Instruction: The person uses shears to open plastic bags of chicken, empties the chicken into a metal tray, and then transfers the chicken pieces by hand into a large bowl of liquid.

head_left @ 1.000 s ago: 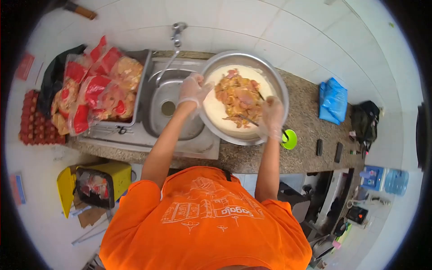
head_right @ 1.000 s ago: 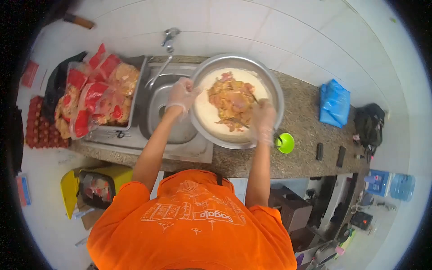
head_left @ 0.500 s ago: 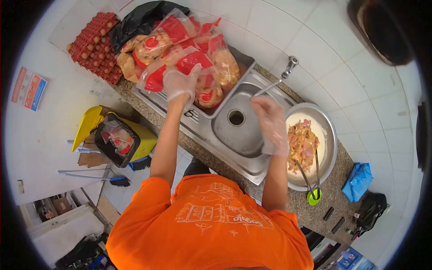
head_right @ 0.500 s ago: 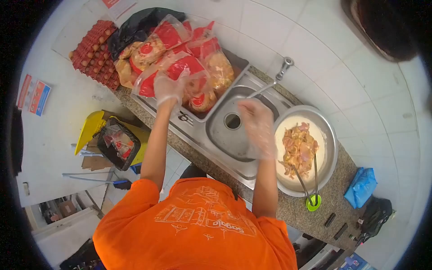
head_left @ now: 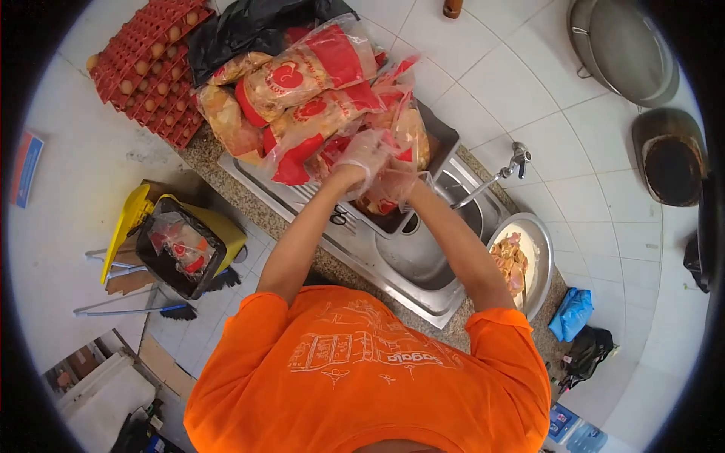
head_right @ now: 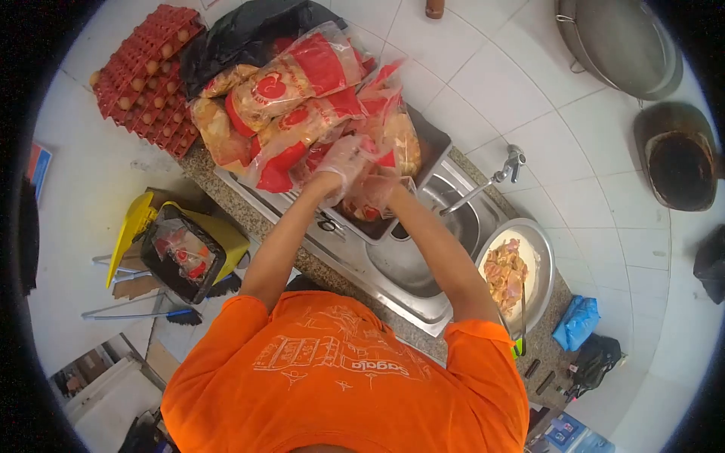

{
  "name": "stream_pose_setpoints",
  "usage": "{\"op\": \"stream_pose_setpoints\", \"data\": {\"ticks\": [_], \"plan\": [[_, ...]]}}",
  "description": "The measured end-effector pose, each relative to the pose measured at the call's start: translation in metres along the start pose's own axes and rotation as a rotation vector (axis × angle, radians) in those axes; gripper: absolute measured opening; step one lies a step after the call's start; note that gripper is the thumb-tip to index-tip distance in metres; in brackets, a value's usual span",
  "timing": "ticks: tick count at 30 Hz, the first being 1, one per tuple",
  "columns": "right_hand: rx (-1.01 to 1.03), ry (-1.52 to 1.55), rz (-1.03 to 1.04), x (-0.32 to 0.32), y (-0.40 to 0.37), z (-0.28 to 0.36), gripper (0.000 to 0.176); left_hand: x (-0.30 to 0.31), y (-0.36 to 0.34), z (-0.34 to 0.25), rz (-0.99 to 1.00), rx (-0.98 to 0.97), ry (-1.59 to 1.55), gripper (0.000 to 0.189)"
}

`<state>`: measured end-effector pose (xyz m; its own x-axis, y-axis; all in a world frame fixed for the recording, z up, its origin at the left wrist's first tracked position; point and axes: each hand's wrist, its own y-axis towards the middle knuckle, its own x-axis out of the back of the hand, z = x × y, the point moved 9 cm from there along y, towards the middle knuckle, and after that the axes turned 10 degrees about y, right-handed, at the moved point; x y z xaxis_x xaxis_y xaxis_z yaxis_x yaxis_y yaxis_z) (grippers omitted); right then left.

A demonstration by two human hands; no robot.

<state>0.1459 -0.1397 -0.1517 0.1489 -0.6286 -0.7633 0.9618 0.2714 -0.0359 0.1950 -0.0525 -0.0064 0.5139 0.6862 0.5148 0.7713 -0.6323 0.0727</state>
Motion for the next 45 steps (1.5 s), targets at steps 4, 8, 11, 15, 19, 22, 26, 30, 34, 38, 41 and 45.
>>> {"op": "stream_pose_setpoints", "data": {"ticks": [4,8,11,15,19,22,26,30,34,38,41,45], "plan": [[-0.094,-0.269,-0.078,0.043,-0.015,-0.033,0.037,-0.032,0.016,0.029,0.055,0.06,-0.005,0.021],[-0.206,-0.413,-0.095,0.087,-0.03,-0.06,0.036,-0.032,0.024,0.035,0.055,0.104,-0.127,0.022],[-0.337,-0.785,-0.146,0.034,-0.027,-0.009,0.037,-0.012,0.028,0.03,-0.116,0.023,0.159,0.029],[-0.467,-1.663,0.126,-0.073,-0.008,0.074,0.038,0.007,0.034,0.019,0.036,0.123,0.267,0.036],[-0.26,-1.238,-0.191,-0.1,-0.011,0.148,0.035,0.019,0.025,0.015,-0.152,0.097,0.214,0.043],[0.057,-0.485,-0.356,-0.109,-0.033,0.173,0.032,0.02,0.013,0.009,-0.01,0.22,0.206,0.043],[0.351,0.002,-0.651,-0.118,-0.096,0.188,0.037,0.04,-0.034,-0.077,-0.254,0.006,0.516,0.047],[0.525,0.104,-0.849,-0.119,-0.183,0.186,0.025,-0.01,-0.05,-0.165,-0.174,-0.214,0.129,0.048],[0.741,0.044,-1.19,-0.119,-0.283,0.182,0.046,-0.13,-0.055,-0.23,0.038,-0.446,-0.049,0.043],[0.638,-0.163,-1.413,-0.078,-0.397,0.185,0.075,-0.246,-0.076,-0.284,0.595,-0.364,-0.127,0.043],[0.584,-0.225,-1.621,-0.087,-0.469,0.182,0.077,-0.328,-0.096,-0.303,0.685,-0.465,-0.091,0.041],[0.826,-0.109,-1.552,-0.058,-0.538,0.178,0.067,-0.387,-0.12,-0.327,0.712,-0.492,0.053,0.047]]}}
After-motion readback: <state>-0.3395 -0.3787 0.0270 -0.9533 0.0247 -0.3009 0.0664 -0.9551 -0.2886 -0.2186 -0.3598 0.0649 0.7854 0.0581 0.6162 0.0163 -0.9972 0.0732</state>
